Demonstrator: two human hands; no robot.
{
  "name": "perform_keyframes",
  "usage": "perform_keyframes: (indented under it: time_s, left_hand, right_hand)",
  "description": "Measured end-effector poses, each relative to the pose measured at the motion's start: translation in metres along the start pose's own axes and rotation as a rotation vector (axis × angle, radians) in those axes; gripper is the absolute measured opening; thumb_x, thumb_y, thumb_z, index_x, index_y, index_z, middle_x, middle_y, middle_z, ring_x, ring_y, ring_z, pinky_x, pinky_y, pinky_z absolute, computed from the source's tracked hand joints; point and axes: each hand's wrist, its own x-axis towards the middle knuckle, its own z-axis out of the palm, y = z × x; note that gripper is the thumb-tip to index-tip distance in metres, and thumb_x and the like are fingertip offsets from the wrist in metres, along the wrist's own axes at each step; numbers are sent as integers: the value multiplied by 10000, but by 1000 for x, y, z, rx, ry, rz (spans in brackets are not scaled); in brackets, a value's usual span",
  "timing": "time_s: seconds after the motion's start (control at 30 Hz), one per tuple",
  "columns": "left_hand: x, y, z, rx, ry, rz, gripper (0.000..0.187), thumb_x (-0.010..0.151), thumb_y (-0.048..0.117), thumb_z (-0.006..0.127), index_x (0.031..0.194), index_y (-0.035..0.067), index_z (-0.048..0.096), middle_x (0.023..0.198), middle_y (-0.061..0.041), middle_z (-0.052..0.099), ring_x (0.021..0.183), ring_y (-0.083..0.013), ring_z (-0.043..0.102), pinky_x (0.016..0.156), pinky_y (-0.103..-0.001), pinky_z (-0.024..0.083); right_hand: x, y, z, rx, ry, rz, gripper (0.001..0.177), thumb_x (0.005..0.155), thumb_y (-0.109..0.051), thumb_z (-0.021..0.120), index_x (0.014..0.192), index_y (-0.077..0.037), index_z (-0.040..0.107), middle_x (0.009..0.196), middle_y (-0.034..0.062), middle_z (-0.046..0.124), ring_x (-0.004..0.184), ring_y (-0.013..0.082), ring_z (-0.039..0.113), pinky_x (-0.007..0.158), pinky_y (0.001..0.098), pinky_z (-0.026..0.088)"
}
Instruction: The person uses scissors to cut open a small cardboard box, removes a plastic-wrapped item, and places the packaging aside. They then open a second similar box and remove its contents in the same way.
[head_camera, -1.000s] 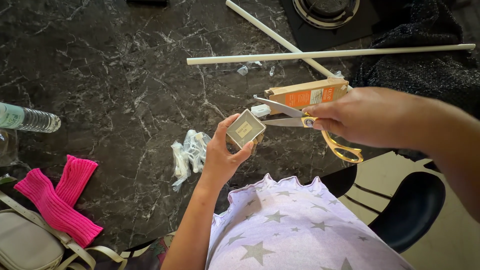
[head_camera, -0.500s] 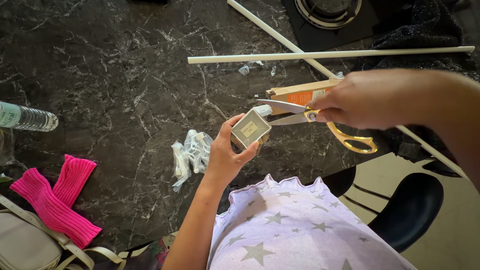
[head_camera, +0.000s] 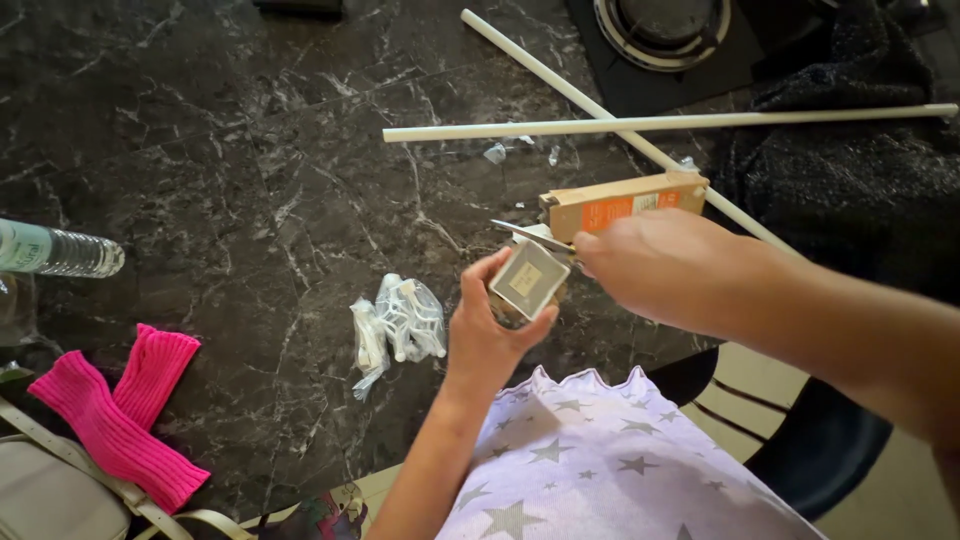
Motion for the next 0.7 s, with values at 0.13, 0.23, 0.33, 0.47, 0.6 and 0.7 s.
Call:
perform_keyframes:
  time_s: [0.13, 0.23, 0.33, 0.47, 0.6, 0.7]
  left_hand:
    - [-3, -6, 8, 11, 54, 175, 931, 644, 321, 972, 1341, 44, 420, 1487, -249, 495, 1356, -370, 548, 1085, -426, 500]
    - [-1, -11, 20, -119, 62, 78, 893, 717, 291, 954, 1396, 59, 422, 1466, -191, 533, 1352, -303, 584, 1129, -402, 506]
    - [2, -16, 28, -281, 100, -48, 760, 809, 252, 868, 1389, 63, 415, 1426, -166, 527, 1324, -260, 580, 1132, -382, 489]
    - [5, -20, 32, -503, 110, -132, 582, 845, 138, 772, 1311, 37, 437, 1426, -162, 483, 1341, -243, 512, 1144, -386, 444]
    - [8, -28, 25, -690, 98, -181, 484, 803, 41, 594, 1267, 15, 459, 1396, -169, 507, 1318, -243, 517, 1154, -393, 441]
    - [13, -32, 16, -712, 18, -230, 522, 741, 50, 559, 1253, 11, 468, 1373, -167, 507, 1264, -242, 540, 1109, -399, 465]
  right_hand:
    - [10, -1, -7, -1, -168, 181, 244, 1040, -245, 430, 1178, -171, 617, 844, 93, 722, 893, 281, 744, 810, 460, 578]
    - [11, -2, -15, 7, -171, 182, 258, 1015, -257, 453, 1188, -175, 627, 854, 84, 711, 886, 288, 747, 812, 466, 582]
    - [13, -4, -21, 53, -221, 211, 313, 1053, -289, 367, 1206, -187, 621, 817, 100, 711, 864, 281, 765, 818, 464, 590]
    - [18, 2, -12, 24, -196, 163, 340, 1070, -311, 341, 1170, -153, 624, 769, 83, 705, 858, 290, 743, 814, 458, 593]
    - [29, 26, 4, 152, -185, 27, 368, 1055, -400, 423, 1242, -189, 660, 779, 67, 691, 790, 267, 739, 768, 457, 575]
    - [44, 56, 10, 305, -125, -177, 363, 1037, -412, 519, 1331, -249, 655, 722, 11, 667, 630, 209, 680, 613, 400, 542]
